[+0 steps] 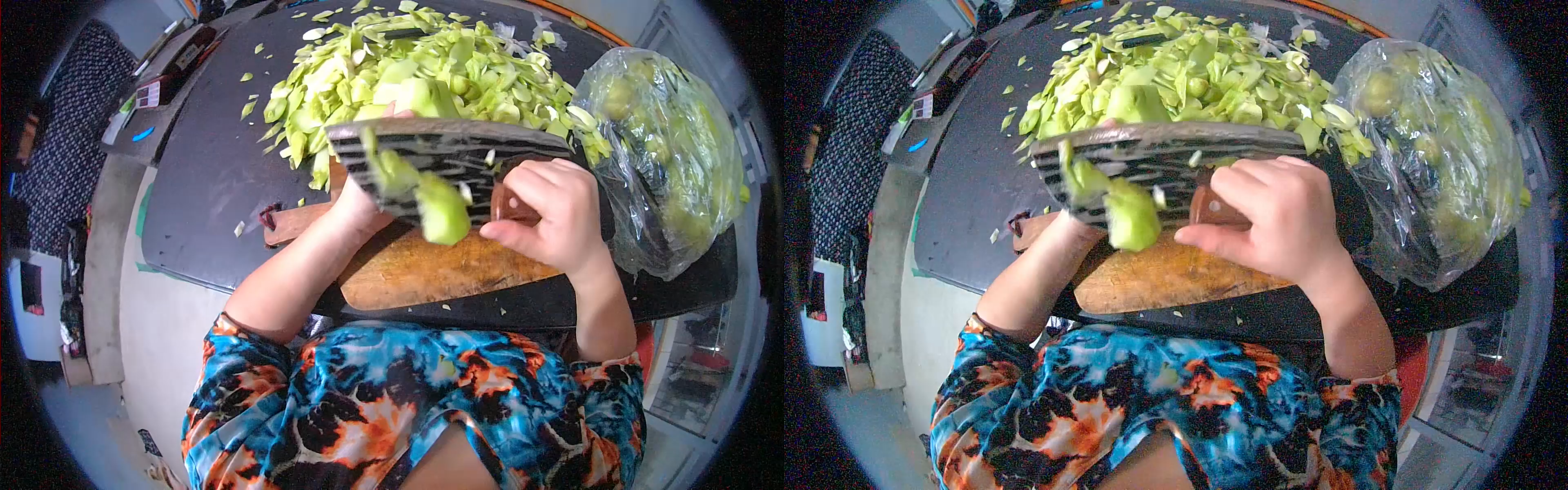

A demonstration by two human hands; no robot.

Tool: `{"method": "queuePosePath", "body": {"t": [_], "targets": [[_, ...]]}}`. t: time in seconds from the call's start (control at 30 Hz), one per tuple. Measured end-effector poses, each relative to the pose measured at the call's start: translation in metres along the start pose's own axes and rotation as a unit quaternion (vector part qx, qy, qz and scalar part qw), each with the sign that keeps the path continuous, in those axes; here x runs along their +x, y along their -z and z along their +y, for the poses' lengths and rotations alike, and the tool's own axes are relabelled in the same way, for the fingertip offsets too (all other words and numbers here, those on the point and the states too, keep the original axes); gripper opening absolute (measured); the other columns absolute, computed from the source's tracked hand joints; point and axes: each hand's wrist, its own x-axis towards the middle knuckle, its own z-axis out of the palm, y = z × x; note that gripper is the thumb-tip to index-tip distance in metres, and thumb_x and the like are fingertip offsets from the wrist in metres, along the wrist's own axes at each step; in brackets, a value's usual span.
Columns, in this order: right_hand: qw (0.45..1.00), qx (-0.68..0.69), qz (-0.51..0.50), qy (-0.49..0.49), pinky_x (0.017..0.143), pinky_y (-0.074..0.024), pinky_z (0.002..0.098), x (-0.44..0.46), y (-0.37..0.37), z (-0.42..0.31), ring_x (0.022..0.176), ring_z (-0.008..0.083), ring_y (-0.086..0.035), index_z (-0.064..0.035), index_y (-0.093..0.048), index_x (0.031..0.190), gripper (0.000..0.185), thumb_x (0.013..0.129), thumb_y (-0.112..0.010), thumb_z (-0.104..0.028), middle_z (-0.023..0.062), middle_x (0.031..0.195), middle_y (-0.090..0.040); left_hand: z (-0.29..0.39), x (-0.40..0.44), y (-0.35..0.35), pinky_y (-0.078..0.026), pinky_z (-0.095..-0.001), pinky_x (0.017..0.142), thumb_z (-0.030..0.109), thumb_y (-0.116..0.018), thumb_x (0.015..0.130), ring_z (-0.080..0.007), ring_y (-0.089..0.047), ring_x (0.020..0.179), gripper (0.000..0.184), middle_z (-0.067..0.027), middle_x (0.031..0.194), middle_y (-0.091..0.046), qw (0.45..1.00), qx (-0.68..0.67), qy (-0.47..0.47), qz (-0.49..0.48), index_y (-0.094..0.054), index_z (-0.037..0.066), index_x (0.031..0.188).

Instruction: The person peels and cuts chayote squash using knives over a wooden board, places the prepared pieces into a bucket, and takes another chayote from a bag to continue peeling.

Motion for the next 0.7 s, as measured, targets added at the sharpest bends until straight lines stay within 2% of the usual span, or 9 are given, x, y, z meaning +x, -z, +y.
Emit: {"method": "queuePosePath", "body": {"t": [0.1,0.13,0.2,0.23,0.27,0.3,0.37,0.5,0.7], "targets": [[1.0,0.009,-0.003,-0.002,0.05,-0.0365,0.0343,-0.002,-0.003,-0.001,0.051,0.0245,-0.05,-0.0082,-0.051,0.063,0.052,0.074,-0.066,-0.056,0.0047,0.057,-0.048,-0.002,0.01,0.016,-0.041,-0.0427,0.099,0.055,-0.043,0.093,-0.0255,-0.054,0.111,0.056,-0.0108,0.126,-0.054,0.953,-0.24,0.074,-0.171,-0.044,0.013,0.131],[1.0,0.011,-0.005,-0.004,0.049,-0.0364,0.0345,-0.003,-0.003,-0.001,0.051,0.0248,-0.05,-0.0079,-0.051,0.063,0.052,0.074,-0.067,-0.056,0.0052,0.057,-0.048,-0.002,0.01,0.018,-0.041,-0.0426,0.099,0.054,-0.043,0.093,-0.0256,-0.054,0.111,0.056,-0.0107,0.126,-0.054,0.953,-0.247,0.076,-0.156,-0.045,0.013,0.131],[1.0,-0.002,-0.01,-0.021,0.05,-0.0388,0.0357,-0.002,-0.002,0.001,0.053,0.0261,-0.052,-0.0082,-0.051,0.064,0.05,0.075,-0.067,-0.054,0.0061,0.059,-0.05,-0.006,0.005,0.014,-0.041,-0.0426,0.099,0.054,-0.043,0.093,-0.0254,-0.055,0.11,0.056,-0.0105,0.124,-0.056,0.996,-0.085,0.004,-0.037,-0.045,0.012,0.13],[0.999,-0.017,-0.014,-0.036,0.051,-0.0412,0.0368,-0.001,-0.001,0.003,0.055,0.0271,-0.055,-0.0088,-0.053,0.065,0.048,0.075,-0.067,-0.053,0.0065,0.06,-0.052,-0.007,-0.001,-0.005,-0.04,-0.0428,0.1,0.054,-0.043,0.093,-0.0251,-0.055,0.11,0.056,-0.0104,0.122,-0.056,0.991,0.087,-0.069,0.07,-0.045,0.011,0.129],[0.998,-0.033,-0.017,-0.051,0.051,-0.0437,0.0378,0.0,-0.001,0.006,0.057,0.0281,-0.058,-0.0095,-0.054,0.066,0.045,0.076,-0.067,-0.052,0.007,0.061,-0.054,-0.003,-0.003,-0.027,-0.047,-0.0405,0.09,0.052,-0.042,0.093,-0.023,-0.057,0.107,0.056,-0.0099,0.116,-0.059,0.974,0.194,-0.097,0.063,-0.043,0.009,0.129],[0.994,0.002,0.022,-0.111,0.052,-0.0446,0.0383,-0.003,-0.01,0.021,0.059,0.0296,-0.059,-0.0089,-0.055,0.068,0.045,0.079,-0.065,-0.052,0.0093,0.062,-0.057,0.005,-0.002,-0.012,-0.053,-0.0352,0.071,0.048,-0.043,0.092,-0.0232,-0.063,0.094,0.053,-0.0108,0.107,-0.061,0.986,0.161,-0.041,-0.029,-0.042,0.008,0.127],[0.949,-0.078,0.049,-0.301,0.054,-0.0449,0.0409,-0.002,-0.011,0.048,0.061,0.0344,-0.059,-0.009,-0.061,0.073,0.048,0.085,-0.056,-0.055,0.0136,0.062,-0.058,0.012,-0.001,-0.03,-0.051,-0.03,0.055,0.045,-0.045,0.089,-0.0249,-0.066,0.079,0.054,-0.0124,0.102,-0.063,0.972,0.231,-0.044,0.0,-0.042,0.006,0.127],[0.908,-0.124,0.131,-0.377,0.054,-0.0426,0.0405,-0.017,0.0,0.108,0.06,0.0362,-0.057,-0.0057,-0.06,0.075,0.054,0.089,-0.05,-0.057,0.0156,0.064,-0.058,0.008,-0.004,-0.041,-0.049,-0.0306,0.054,0.049,-0.045,0.087,-0.0286,-0.065,0.073,0.058,-0.0154,0.102,-0.062,0.982,0.183,-0.043,0.018,-0.047,0.005,0.123],[0.951,-0.026,0.126,-0.28,0.051,-0.0383,0.0362,-0.01,-0.003,0.075,0.051,0.0289,-0.047,-0.0017,-0.055,0.075,0.044,0.089,-0.06,-0.043,0.0132,0.059,-0.053,0.01,0.0,-0.04,-0.047,-0.0362,0.067,0.055,-0.044,0.086,-0.0266,-0.061,0.09,0.059,-0.0123,0.107,-0.061,0.995,0.019,-0.033,0.087,-0.051,0.008,0.121]]}}
